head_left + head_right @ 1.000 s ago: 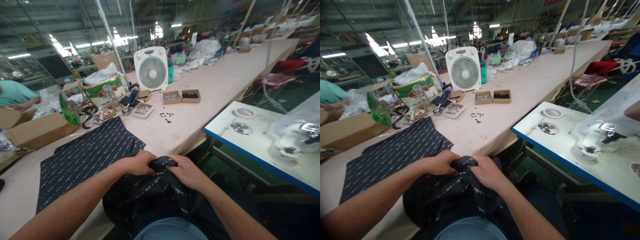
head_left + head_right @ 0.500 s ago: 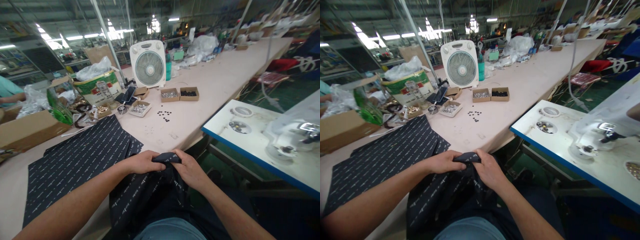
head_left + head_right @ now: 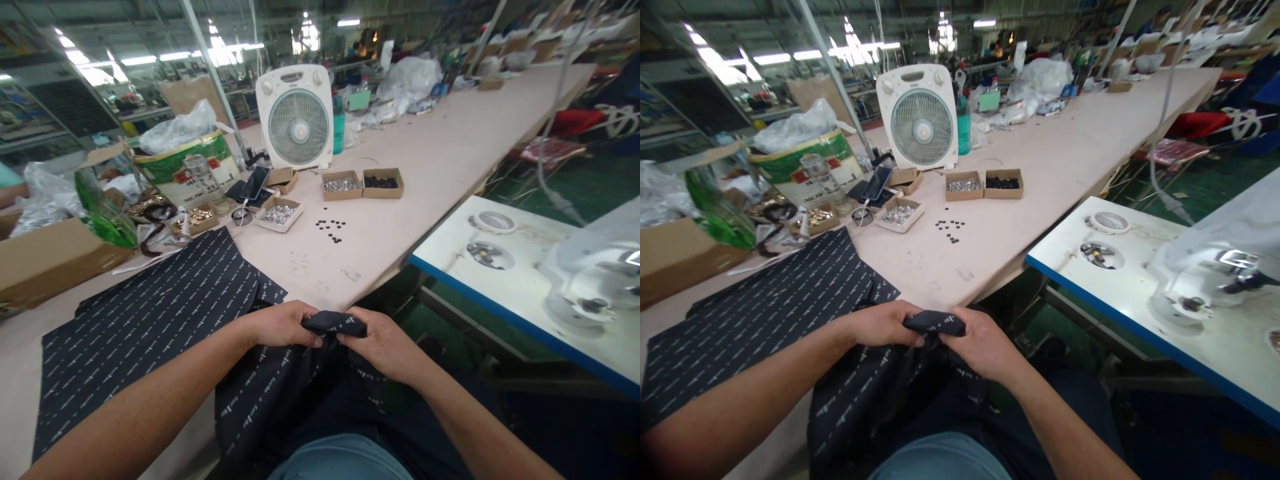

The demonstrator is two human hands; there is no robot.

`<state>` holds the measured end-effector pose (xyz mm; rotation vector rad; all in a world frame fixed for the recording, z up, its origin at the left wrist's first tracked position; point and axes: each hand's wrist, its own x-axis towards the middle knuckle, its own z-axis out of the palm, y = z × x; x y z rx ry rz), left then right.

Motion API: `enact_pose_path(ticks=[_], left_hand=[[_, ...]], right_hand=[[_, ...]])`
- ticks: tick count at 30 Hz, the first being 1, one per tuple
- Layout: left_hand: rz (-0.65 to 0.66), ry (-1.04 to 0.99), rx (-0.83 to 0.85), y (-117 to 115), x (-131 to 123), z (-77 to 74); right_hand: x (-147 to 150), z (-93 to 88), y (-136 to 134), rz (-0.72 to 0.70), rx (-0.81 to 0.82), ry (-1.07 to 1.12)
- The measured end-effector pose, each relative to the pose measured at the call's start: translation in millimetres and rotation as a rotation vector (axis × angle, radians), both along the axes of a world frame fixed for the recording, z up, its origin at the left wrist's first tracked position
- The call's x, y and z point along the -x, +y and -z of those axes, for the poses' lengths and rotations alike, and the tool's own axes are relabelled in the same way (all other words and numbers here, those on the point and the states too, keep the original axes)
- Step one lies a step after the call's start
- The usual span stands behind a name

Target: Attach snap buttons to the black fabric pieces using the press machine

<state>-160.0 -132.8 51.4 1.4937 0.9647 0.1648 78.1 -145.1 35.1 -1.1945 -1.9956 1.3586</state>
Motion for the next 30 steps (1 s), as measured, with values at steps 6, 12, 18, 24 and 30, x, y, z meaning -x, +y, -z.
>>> enact_pose_path(ticks=[6,12,18,24,30], left_hand=[[-0.007,-0.119,0.117,4.8,1.8,6.4],[-0.099,-0.166,0.299,3.3,-5.6,1.6],[-0.166,-0.169,0.393,0.0,-13.3,-1.4],[-0.151,-0.216,0.392,-1.2,-13.1,1.6],[-0.263,-0.294,0.376,-7.2,-27.4,2.9]], right_hand=[[-2.8,-2.3,2.5,0.031,0.091,0.086],[-5.0,-9.3,4.5,0.076,0.126,0.091],[-2.8,-14.1,4.6,0.141,0.155,0.076],[-4.3,-10.5,2.5,0.166,0.173,0.088],[-11.1,-14.5,0.9,0.222,0.099,0.083]])
